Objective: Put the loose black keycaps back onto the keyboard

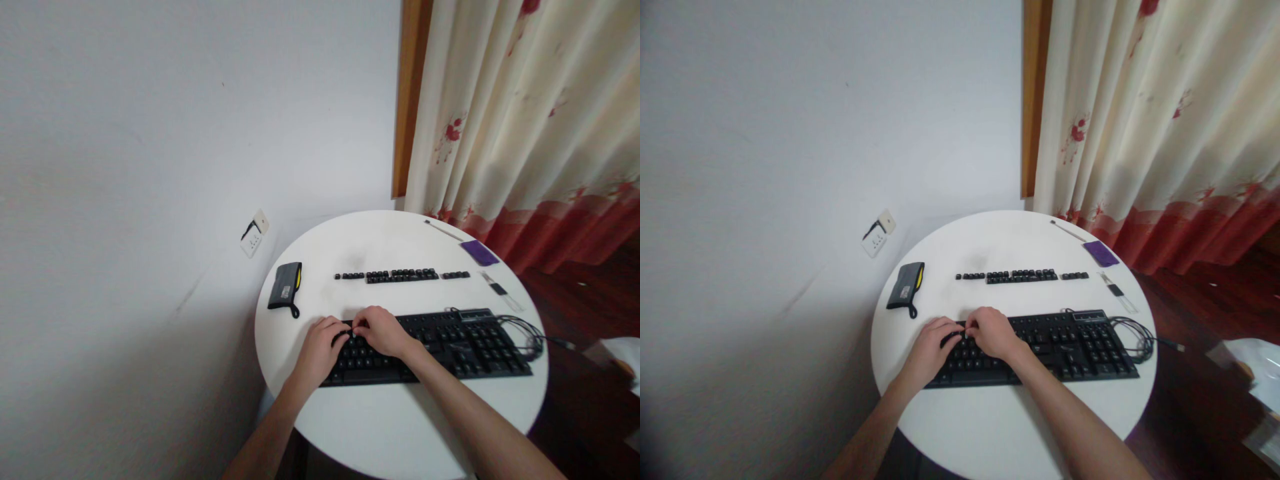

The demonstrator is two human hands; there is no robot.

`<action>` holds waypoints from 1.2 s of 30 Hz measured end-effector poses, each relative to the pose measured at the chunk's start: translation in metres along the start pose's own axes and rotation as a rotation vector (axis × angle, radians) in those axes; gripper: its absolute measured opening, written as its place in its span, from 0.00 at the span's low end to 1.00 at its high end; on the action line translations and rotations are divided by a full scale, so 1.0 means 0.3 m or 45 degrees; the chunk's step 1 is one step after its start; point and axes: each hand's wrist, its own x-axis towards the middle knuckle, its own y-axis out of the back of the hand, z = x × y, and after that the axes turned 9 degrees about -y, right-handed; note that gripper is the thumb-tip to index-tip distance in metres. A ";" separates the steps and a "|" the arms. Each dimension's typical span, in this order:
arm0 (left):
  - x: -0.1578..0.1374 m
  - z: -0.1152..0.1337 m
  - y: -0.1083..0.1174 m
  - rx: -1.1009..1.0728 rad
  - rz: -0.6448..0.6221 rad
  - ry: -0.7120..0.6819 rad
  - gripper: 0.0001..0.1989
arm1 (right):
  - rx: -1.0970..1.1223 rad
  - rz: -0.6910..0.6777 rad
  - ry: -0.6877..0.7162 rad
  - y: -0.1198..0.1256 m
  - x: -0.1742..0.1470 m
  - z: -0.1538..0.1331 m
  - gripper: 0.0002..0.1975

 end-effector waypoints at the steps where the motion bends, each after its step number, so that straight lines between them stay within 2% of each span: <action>1: 0.000 -0.002 -0.001 -0.003 0.003 -0.006 0.09 | 0.015 -0.018 -0.008 0.000 0.002 0.000 0.07; 5: 0.000 -0.001 0.001 0.009 0.008 -0.019 0.09 | 0.054 -0.046 -0.024 -0.003 0.005 0.004 0.06; 10: -0.002 0.007 0.007 0.073 -0.008 -0.054 0.11 | 0.017 0.036 -0.032 -0.014 0.002 0.002 0.06; 15: -0.006 0.008 0.007 0.075 -0.005 -0.051 0.11 | -0.032 0.037 -0.033 -0.012 -0.006 -0.009 0.08; 19: -0.008 0.003 0.001 0.054 0.014 -0.043 0.10 | -0.105 0.047 0.056 0.000 -0.015 -0.017 0.11; 24: -0.005 0.004 0.001 0.025 0.018 -0.022 0.10 | -0.139 -0.031 0.152 0.007 -0.022 -0.012 0.12; 28: -0.002 0.007 0.005 0.008 0.016 -0.008 0.10 | -0.144 -0.058 0.116 -0.001 -0.017 -0.005 0.11; 36: -0.003 0.002 -0.002 -0.004 0.025 -0.013 0.09 | -0.138 0.002 0.111 0.000 -0.013 -0.024 0.09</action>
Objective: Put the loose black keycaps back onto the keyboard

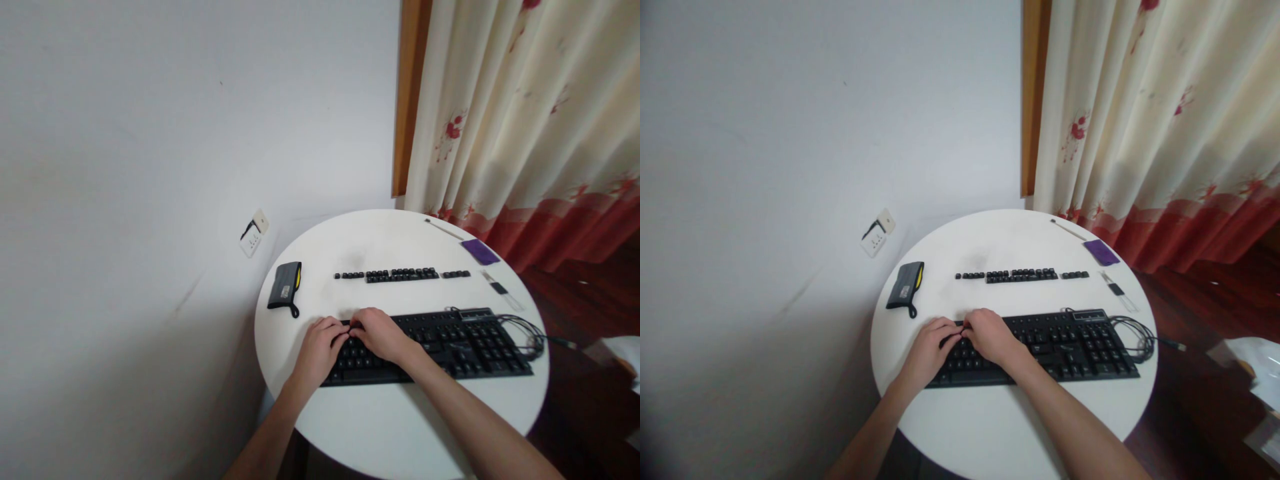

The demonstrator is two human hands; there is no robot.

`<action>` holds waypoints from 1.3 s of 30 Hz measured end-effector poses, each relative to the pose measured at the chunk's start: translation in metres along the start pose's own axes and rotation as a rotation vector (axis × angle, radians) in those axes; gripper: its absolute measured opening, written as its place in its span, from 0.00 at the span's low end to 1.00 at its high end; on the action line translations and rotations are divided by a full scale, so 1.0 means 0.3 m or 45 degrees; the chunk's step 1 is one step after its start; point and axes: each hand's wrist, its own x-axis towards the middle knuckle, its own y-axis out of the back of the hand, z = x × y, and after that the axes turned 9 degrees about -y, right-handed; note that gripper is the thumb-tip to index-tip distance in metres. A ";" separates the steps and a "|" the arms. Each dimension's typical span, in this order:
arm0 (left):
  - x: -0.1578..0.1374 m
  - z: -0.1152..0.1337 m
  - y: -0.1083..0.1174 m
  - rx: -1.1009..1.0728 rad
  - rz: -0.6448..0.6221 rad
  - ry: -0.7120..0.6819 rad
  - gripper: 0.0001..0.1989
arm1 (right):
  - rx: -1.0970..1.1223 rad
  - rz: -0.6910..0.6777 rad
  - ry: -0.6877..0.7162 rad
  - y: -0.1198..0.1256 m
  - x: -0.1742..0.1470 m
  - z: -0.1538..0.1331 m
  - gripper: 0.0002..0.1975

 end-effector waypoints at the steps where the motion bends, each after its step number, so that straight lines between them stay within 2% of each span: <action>1: 0.000 -0.001 0.000 0.000 0.003 0.000 0.09 | 0.011 0.009 -0.013 0.003 0.001 0.001 0.09; 7: -0.001 -0.003 -0.001 -0.027 0.030 0.002 0.09 | 0.161 0.108 -0.033 0.024 0.008 0.034 0.07; 12: -0.002 -0.004 -0.002 -0.052 0.030 -0.004 0.11 | 0.191 0.018 -0.004 0.010 0.008 0.035 0.07; 23: -0.003 -0.006 -0.006 0.009 0.031 -0.022 0.12 | -0.056 0.022 -0.012 -0.001 -0.006 -0.003 0.06; 27: -0.012 0.022 0.002 0.164 -0.051 -0.063 0.12 | -0.144 0.007 -0.042 0.011 -0.016 -0.015 0.07; 32: -0.033 0.081 0.014 0.378 -0.133 -0.108 0.14 | -0.413 0.019 0.069 0.019 -0.055 -0.072 0.12; 39: -0.047 0.088 0.027 0.401 -0.223 -0.163 0.14 | -0.556 0.048 0.054 -0.022 -0.093 -0.133 0.13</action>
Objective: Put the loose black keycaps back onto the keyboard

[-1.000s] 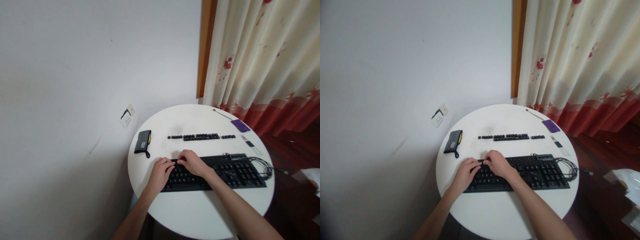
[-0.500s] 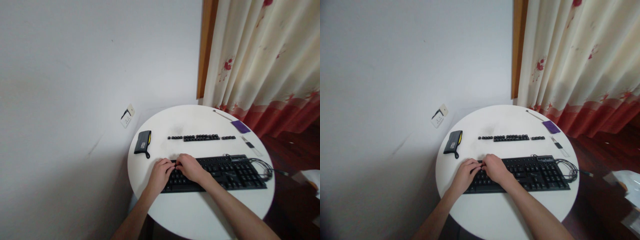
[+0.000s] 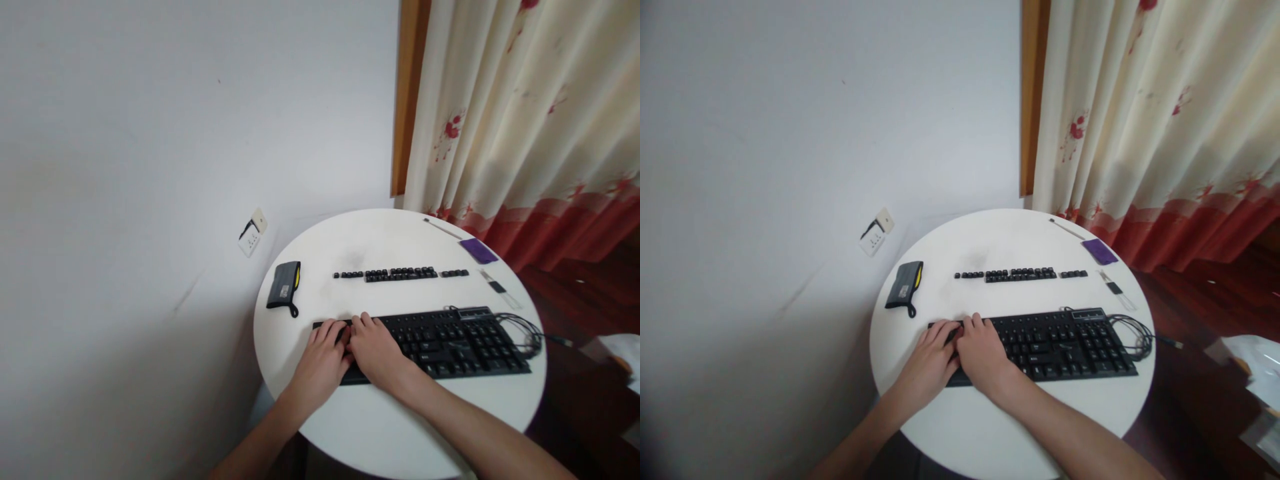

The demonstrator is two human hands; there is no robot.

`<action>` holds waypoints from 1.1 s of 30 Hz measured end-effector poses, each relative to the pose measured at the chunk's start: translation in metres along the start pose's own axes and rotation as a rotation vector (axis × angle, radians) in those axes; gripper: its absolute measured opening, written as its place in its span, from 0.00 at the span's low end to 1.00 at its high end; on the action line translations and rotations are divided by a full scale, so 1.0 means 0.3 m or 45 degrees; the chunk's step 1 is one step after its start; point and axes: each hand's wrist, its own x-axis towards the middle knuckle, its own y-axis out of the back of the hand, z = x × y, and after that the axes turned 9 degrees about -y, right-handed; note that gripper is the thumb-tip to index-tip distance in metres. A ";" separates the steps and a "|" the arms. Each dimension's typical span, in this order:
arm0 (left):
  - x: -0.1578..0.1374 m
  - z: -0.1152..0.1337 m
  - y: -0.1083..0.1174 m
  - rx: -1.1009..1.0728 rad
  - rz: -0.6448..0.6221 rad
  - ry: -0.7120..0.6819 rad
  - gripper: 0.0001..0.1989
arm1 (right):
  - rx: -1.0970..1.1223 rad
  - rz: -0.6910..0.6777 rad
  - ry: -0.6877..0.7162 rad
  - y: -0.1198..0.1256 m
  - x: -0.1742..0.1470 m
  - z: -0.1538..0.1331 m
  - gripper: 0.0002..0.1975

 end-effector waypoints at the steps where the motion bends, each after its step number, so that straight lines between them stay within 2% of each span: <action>1: -0.003 -0.004 0.002 -0.019 0.000 -0.007 0.15 | 0.006 0.009 -0.002 -0.002 -0.001 0.002 0.13; 9: -0.030 0.002 -0.010 -0.118 0.065 0.042 0.19 | 0.095 0.067 0.001 -0.003 -0.024 0.048 0.15; 14: -0.048 0.022 -0.053 -0.095 0.142 0.104 0.21 | 0.202 0.115 -0.008 -0.009 -0.070 0.073 0.14; 20: -0.040 0.032 -0.067 -0.033 0.133 0.106 0.21 | 0.286 0.128 0.013 -0.006 -0.085 0.104 0.13; 24: -0.032 0.025 -0.055 -0.042 0.130 0.096 0.21 | 0.424 0.212 -0.079 -0.003 -0.103 0.155 0.15; 26: -0.018 0.009 -0.041 -0.085 0.170 0.125 0.17 | 0.485 0.255 -0.142 -0.013 -0.124 0.193 0.15; 29: 0.028 -0.030 -0.014 -0.144 0.312 0.230 0.14 | 0.571 0.313 -0.208 -0.049 -0.170 0.251 0.14; 33: 0.137 -0.092 0.013 -0.165 0.446 0.230 0.12 | 0.663 0.537 -0.291 -0.119 -0.254 0.295 0.14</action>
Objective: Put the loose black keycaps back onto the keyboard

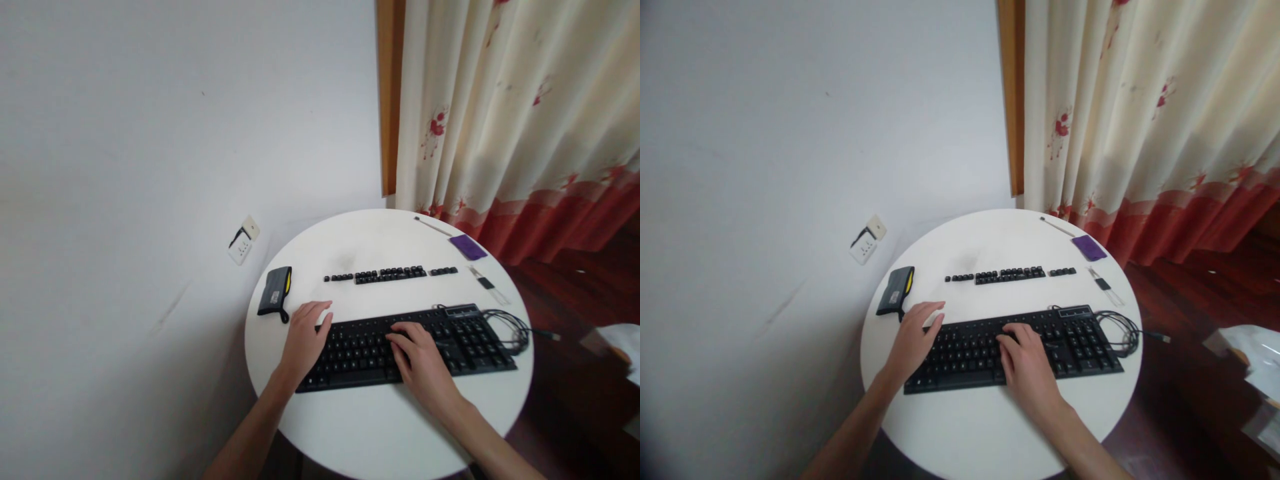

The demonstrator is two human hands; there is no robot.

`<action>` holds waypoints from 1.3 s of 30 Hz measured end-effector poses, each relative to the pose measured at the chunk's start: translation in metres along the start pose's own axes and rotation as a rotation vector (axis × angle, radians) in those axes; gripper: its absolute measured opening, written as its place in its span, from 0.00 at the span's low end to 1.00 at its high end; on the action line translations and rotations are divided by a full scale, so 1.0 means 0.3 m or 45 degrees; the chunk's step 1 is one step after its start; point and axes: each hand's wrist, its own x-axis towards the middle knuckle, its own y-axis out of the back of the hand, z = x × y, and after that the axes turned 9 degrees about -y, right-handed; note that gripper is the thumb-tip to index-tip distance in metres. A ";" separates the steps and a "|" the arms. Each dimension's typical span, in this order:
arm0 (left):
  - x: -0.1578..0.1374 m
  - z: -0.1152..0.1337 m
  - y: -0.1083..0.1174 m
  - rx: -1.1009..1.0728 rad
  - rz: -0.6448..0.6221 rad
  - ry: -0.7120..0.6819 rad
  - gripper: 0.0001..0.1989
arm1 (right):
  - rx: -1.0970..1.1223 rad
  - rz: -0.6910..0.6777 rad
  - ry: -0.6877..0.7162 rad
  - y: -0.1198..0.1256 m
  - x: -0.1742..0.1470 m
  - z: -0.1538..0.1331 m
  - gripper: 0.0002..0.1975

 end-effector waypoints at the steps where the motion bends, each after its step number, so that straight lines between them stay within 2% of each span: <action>1: 0.035 -0.007 -0.010 -0.011 0.003 -0.021 0.12 | 0.025 0.079 -0.009 -0.002 -0.024 0.014 0.13; 4: 0.141 -0.019 -0.066 -0.071 -0.036 -0.094 0.12 | 0.108 0.267 -0.027 -0.007 -0.085 0.043 0.12; 6: 0.210 -0.023 -0.120 -0.130 -0.108 -0.161 0.11 | 0.152 0.330 -0.039 -0.007 -0.112 0.054 0.12; 12: 0.353 -0.044 -0.280 -0.031 -0.319 -0.283 0.10 | 0.224 0.372 0.024 -0.005 -0.132 0.058 0.13; 16: 0.379 -0.060 -0.327 0.073 -0.383 -0.293 0.08 | 0.259 0.374 0.070 -0.006 -0.131 0.055 0.13; 22: 0.360 -0.082 -0.328 0.093 -0.396 -0.344 0.09 | 0.298 0.398 0.063 0.005 -0.122 0.046 0.13; 31: 0.229 -0.085 -0.268 -0.089 -0.299 -0.348 0.08 | 0.290 0.373 0.087 0.019 -0.108 0.022 0.13; 34: 0.217 -0.097 -0.241 -0.143 -0.238 -0.311 0.08 | 0.204 0.273 0.103 0.060 -0.026 -0.007 0.13; 37: 0.237 -0.110 -0.220 -0.165 -0.200 -0.229 0.11 | -0.010 0.169 0.076 0.089 0.136 -0.037 0.13; 39: 0.257 -0.114 -0.213 -0.177 -0.242 -0.184 0.12 | -0.195 0.059 0.061 0.081 0.263 -0.053 0.13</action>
